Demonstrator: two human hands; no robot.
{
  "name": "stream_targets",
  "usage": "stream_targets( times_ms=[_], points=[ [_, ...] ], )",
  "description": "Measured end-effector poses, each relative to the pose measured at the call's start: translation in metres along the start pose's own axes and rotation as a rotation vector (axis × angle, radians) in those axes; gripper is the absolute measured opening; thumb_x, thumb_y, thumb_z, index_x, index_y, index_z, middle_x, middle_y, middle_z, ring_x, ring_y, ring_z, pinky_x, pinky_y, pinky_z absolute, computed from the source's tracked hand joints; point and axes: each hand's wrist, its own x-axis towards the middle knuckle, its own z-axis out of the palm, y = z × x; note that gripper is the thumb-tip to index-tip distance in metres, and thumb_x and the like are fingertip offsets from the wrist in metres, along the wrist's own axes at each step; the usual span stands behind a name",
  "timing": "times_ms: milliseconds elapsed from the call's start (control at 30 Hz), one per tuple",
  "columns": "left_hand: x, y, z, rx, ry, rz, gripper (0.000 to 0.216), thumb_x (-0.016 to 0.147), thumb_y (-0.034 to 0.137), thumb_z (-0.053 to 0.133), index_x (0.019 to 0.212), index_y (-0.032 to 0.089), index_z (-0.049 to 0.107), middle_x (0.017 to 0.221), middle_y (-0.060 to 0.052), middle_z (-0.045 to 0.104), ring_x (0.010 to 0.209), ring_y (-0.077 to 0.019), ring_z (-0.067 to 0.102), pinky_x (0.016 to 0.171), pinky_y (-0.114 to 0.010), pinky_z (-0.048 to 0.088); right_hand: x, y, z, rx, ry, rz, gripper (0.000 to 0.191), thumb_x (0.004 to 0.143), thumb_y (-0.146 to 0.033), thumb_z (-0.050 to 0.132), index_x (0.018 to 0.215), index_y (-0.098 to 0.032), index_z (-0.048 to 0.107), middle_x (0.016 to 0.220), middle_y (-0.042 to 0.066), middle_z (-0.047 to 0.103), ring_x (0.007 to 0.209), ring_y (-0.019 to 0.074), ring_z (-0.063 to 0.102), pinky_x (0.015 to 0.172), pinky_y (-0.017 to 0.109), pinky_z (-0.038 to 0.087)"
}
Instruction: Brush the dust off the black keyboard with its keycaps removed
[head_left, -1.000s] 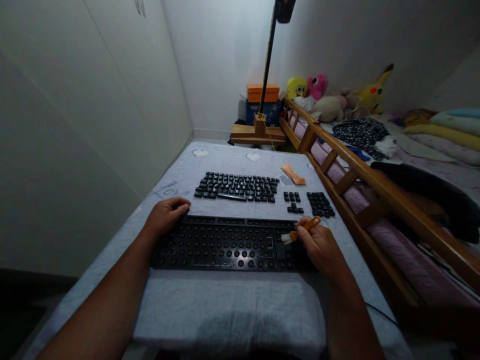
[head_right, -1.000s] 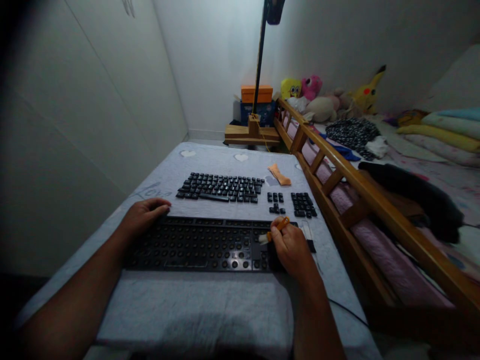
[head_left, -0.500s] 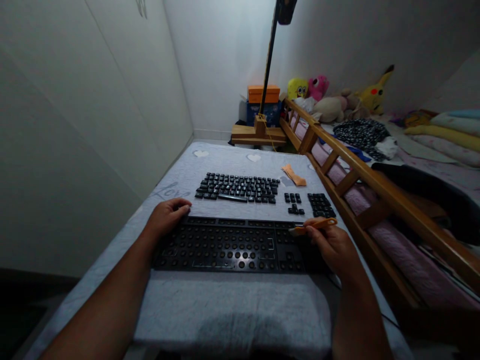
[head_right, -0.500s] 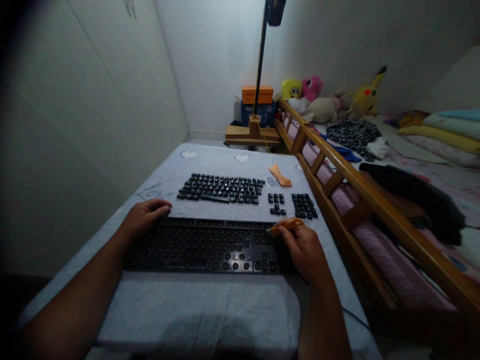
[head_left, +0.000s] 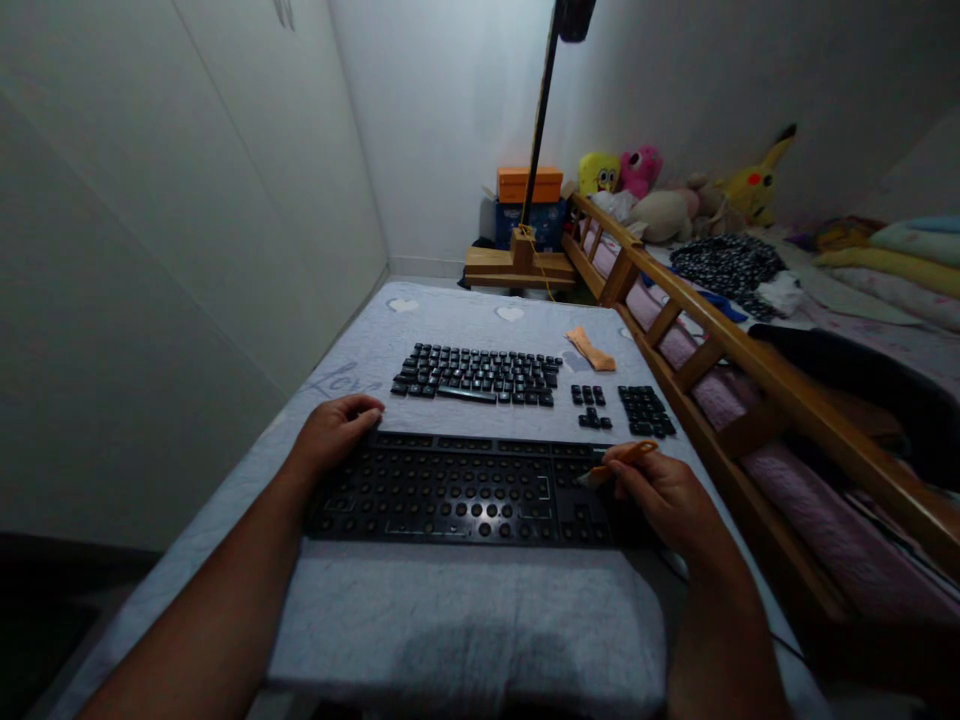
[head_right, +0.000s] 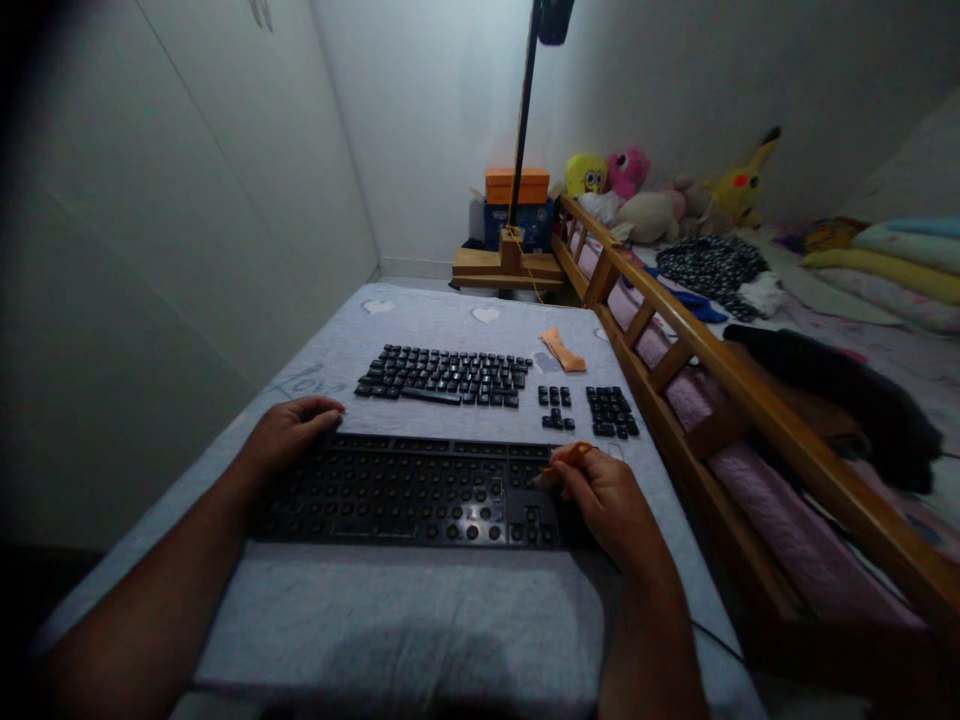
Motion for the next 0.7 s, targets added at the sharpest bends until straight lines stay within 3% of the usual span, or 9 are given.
stream_targets(
  times_ms=[167, 333, 567, 700],
  points=[
    [0.001, -0.002, 0.000, -0.001, -0.012, 0.010, 0.043, 0.068, 0.054, 0.063, 0.089, 0.018, 0.075, 0.085, -0.005, 0.075, 0.079, -0.0235, 0.067, 0.073, -0.030, 0.050, 0.001, 0.003, 0.003, 0.040, 0.109, -0.046, 0.026, 0.091, -0.039, 0.057, 0.091, -0.019, 0.073, 0.080, 0.005, 0.071, 0.070, 0.0193, 0.066, 0.069, 0.032, 0.051],
    [0.000, 0.000, 0.000, -0.002, -0.004, 0.008, 0.043, 0.067, 0.054, 0.063, 0.089, 0.019, 0.075, 0.085, -0.004, 0.076, 0.080, -0.0239, 0.067, 0.072, -0.030, 0.051, -0.002, -0.003, 0.001, 0.105, 0.171, -0.041, 0.027, 0.089, -0.043, 0.059, 0.092, -0.019, 0.071, 0.077, 0.005, 0.070, 0.066, 0.0191, 0.064, 0.060, 0.029, 0.050],
    [-0.001, 0.001, -0.001, -0.026, -0.007, -0.004, 0.045, 0.067, 0.055, 0.064, 0.089, 0.018, 0.075, 0.083, -0.004, 0.075, 0.077, -0.0226, 0.066, 0.068, -0.029, 0.050, -0.002, -0.007, 0.003, 0.049, 0.044, -0.001, 0.027, 0.089, -0.043, 0.057, 0.080, -0.019, 0.067, 0.064, 0.002, 0.066, 0.059, 0.0179, 0.062, 0.058, 0.028, 0.049],
    [-0.002, 0.002, 0.000, -0.024, -0.005, -0.008, 0.044, 0.067, 0.055, 0.064, 0.089, 0.018, 0.075, 0.081, -0.004, 0.075, 0.075, -0.0229, 0.066, 0.066, -0.029, 0.050, 0.000, -0.003, 0.006, -0.002, 0.061, -0.001, 0.027, 0.091, -0.042, 0.055, 0.084, -0.019, 0.067, 0.067, 0.003, 0.068, 0.063, 0.0192, 0.065, 0.063, 0.030, 0.050]
  ],
)
